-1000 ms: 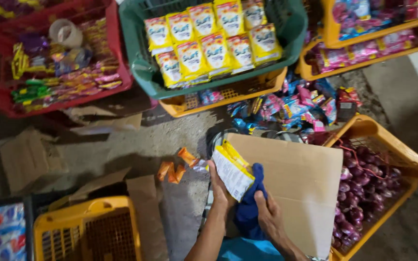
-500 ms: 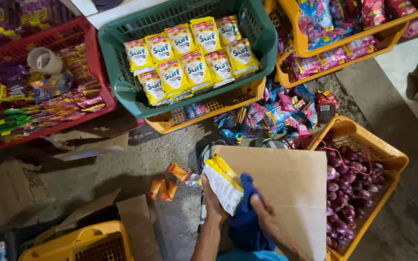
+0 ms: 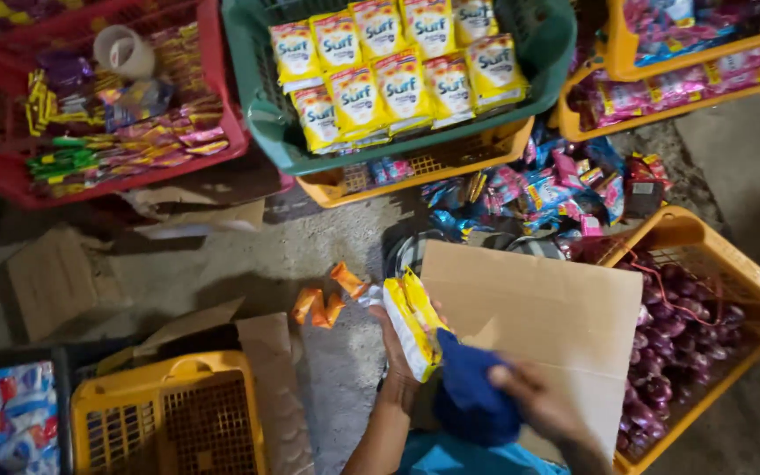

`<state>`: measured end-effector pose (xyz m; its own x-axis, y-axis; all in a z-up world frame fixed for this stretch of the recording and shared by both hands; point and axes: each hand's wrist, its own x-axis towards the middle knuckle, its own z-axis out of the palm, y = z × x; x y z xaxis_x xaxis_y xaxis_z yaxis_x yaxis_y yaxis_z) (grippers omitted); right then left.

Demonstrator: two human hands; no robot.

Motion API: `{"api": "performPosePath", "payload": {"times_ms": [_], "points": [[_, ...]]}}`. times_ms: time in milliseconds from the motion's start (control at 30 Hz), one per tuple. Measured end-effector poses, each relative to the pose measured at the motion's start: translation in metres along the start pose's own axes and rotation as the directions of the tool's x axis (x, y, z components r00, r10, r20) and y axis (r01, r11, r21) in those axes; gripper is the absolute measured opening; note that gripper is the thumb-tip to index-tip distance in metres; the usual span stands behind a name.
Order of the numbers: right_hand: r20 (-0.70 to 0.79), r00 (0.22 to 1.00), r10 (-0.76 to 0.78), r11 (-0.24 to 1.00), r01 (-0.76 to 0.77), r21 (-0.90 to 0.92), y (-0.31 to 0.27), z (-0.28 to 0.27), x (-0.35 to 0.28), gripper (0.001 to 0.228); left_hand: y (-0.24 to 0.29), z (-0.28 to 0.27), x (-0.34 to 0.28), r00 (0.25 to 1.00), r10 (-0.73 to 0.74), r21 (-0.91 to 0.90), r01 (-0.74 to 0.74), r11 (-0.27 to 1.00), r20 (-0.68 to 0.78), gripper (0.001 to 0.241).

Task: The recorder is using a cloth to wipe dust off individual detergent packets and snack bags in a storage area.

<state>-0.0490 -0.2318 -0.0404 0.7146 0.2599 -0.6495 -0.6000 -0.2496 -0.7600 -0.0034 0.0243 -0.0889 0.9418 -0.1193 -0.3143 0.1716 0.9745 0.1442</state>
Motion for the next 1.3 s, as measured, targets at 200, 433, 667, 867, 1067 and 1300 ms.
{"api": "performPosePath", "payload": {"times_ms": [200, 433, 667, 867, 1067, 1300], "points": [[-0.186, 0.961, -0.204, 0.689, 0.276, 0.670, -0.057, -0.049, -0.030, 0.058, 0.008, 0.050, -0.019, 0.979, -0.189, 0.021, 0.188, 0.982, 0.079, 0.093], [0.211, 0.837, -0.504, 0.776, 0.547, -0.315, -0.139, 0.012, -0.048, 0.055, -0.012, -0.029, -0.005, 0.987, -0.161, -0.028, 0.162, 0.986, 0.012, 0.084], [0.361, 0.686, -0.632, 0.404, 0.689, -0.602, -0.132, 0.030, -0.003, 0.055, -0.007, -0.016, -0.008, 0.982, -0.160, 0.208, 0.178, 0.962, -0.100, 0.072], [0.264, 0.690, -0.674, 0.479, 0.680, -0.555, -0.160, 0.039, 0.023, 0.054, -0.005, -0.005, -0.014, 0.994, -0.079, 0.365, 0.100, 0.926, -0.071, 0.068], [0.435, 0.683, -0.586, 0.474, 0.725, -0.499, -0.135, 0.022, -0.018, 0.053, -0.006, 0.000, -0.015, 0.990, -0.079, 0.233, 0.104, 0.967, -0.114, 0.067], [0.418, 0.763, -0.493, 0.539, 0.645, -0.542, -0.136, 0.026, -0.023, 0.064, -0.008, 0.011, -0.007, 0.968, -0.087, 0.251, 0.146, 0.957, -0.234, 0.059]]}}
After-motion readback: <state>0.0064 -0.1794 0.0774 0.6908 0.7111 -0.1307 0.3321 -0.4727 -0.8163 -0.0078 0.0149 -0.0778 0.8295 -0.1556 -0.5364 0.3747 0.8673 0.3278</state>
